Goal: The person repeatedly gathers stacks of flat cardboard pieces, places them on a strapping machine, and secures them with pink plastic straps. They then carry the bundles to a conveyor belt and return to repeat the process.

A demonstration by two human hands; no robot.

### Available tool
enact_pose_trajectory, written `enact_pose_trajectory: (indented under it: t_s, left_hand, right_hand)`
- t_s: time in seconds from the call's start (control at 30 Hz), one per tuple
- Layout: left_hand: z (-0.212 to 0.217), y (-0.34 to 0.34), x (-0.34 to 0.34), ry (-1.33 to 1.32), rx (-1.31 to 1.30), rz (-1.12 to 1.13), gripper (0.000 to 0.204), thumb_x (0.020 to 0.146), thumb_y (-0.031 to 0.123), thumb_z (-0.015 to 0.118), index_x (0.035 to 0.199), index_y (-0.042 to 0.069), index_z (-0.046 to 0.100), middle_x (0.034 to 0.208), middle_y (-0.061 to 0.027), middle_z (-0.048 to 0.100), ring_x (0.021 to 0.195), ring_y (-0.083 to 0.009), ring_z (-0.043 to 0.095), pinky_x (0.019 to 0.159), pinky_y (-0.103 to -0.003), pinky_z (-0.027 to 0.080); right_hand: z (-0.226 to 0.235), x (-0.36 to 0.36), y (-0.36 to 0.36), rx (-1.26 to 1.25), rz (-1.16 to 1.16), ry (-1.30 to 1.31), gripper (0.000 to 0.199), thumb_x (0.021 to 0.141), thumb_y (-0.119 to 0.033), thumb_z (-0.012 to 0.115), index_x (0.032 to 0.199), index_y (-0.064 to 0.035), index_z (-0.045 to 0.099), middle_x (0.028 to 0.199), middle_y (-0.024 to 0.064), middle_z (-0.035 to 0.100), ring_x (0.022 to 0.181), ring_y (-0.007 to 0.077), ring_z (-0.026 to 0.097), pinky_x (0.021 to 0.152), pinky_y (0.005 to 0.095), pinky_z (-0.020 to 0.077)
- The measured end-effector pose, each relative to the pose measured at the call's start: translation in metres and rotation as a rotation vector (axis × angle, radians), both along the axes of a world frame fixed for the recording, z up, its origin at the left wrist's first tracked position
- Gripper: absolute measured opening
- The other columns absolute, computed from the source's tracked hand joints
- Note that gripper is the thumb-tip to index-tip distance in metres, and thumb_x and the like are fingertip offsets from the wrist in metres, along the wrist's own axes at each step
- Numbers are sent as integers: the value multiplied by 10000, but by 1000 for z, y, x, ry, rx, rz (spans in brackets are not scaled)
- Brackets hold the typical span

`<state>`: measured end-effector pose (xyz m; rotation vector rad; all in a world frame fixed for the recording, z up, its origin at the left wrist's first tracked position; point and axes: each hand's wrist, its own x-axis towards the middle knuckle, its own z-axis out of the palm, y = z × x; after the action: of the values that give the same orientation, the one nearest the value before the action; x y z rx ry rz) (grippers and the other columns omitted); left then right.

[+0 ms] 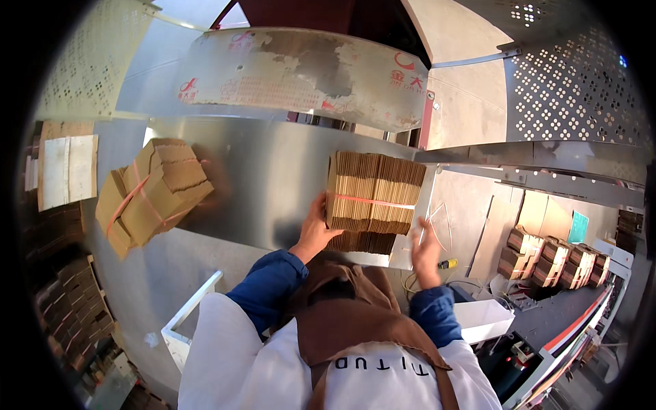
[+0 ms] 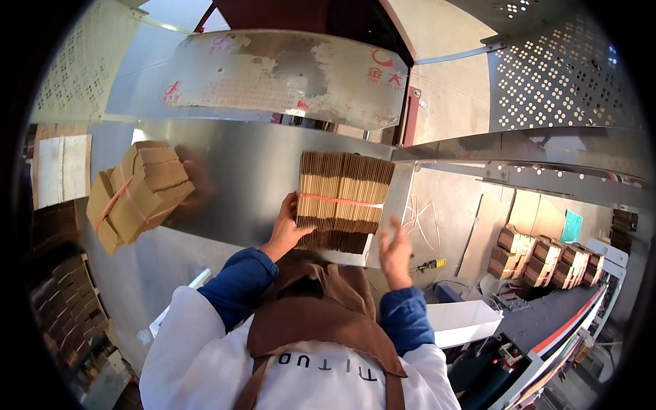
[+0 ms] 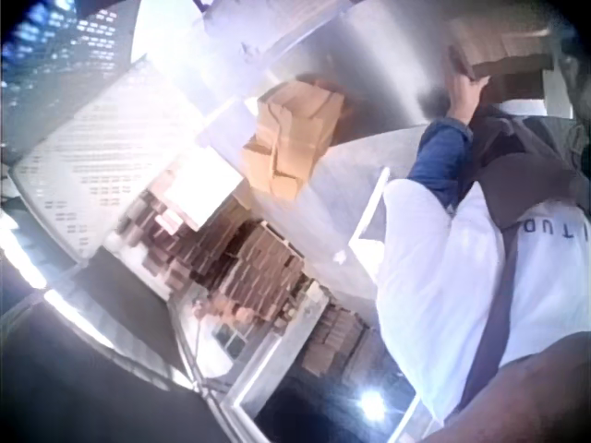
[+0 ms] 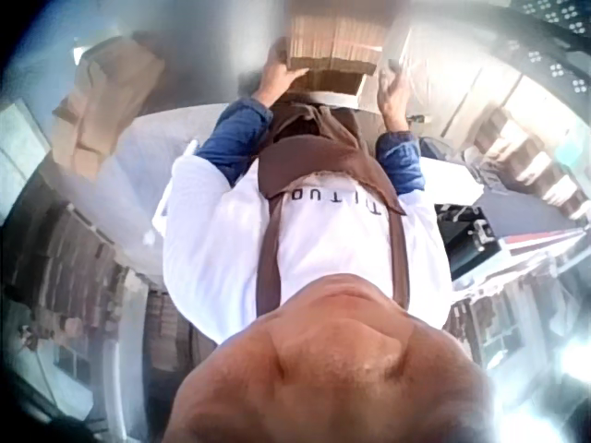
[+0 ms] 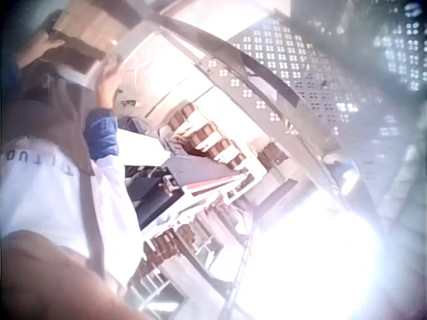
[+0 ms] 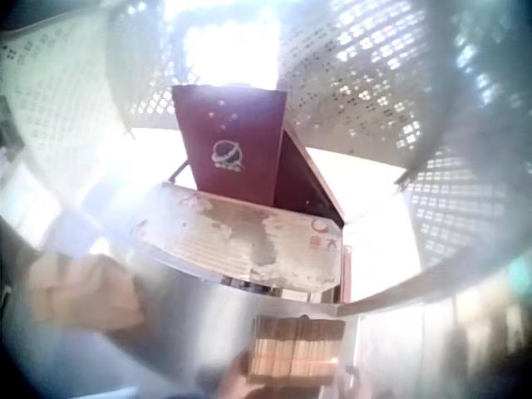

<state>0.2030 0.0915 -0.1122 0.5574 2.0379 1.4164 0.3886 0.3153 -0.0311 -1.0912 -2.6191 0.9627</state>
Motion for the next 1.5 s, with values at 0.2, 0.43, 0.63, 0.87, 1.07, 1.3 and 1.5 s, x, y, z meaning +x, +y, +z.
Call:
enact_pose_trajectory:
  t_s: [0.2,0.43,0.63,0.87,1.07,1.3,1.5]
  left_hand:
    - [8,-20,7,-12,-30,-19,920,683,163,826,1418,49,285,1303,-199,484,1175,-362,528,961,-401,463]
    - [31,-23,11,22,-113,-75,861,720,255,804,1399,40,320,1306,-209,473,1202,-374,489,983,-423,428]
    - [54,-38,24,75,-167,8,763,765,271,768,1360,1,374,1295,-225,486,1200,-364,493,1002,-403,409]
    - [52,-93,65,-217,-176,267,677,821,295,733,1344,3,420,1261,-197,543,1138,-309,557,938,-389,463]
    - [58,-148,103,-316,-131,664,638,834,272,725,1334,16,425,1249,-208,549,1107,-301,575,909,-388,484]
    - [54,-208,167,-315,-55,990,604,841,276,721,1312,13,447,1210,-197,579,1073,-294,594,884,-385,501]
    - [35,-296,258,-166,-169,1351,637,811,335,734,1297,17,472,1212,-186,583,1063,-295,597,900,-403,494]
  right_hand:
    - [192,-181,7,611,335,852,670,977,-539,359,1439,-55,360,1450,223,390,1393,379,268,1131,496,167]
    - [40,-208,-18,453,539,142,698,894,-553,494,1407,-88,404,1456,177,372,1402,353,248,1115,597,152]
    - [46,-129,43,132,57,410,543,897,-268,630,1338,-3,457,1393,236,437,1318,363,387,1113,457,268]
    - [15,-87,15,-857,93,-229,818,824,-650,592,1360,-63,402,1176,167,588,925,234,640,603,333,568]
    - [9,-218,-80,-818,365,-254,936,793,-663,614,1404,-39,277,1152,179,596,762,243,643,559,330,544]
    - [-9,-298,-198,-866,572,-244,694,843,-660,549,1303,-150,451,1182,79,575,875,256,616,603,348,536]
    - [-86,-270,-163,-1217,465,-132,1017,797,-843,343,1509,-131,200,1425,146,435,1182,286,543,951,370,411]
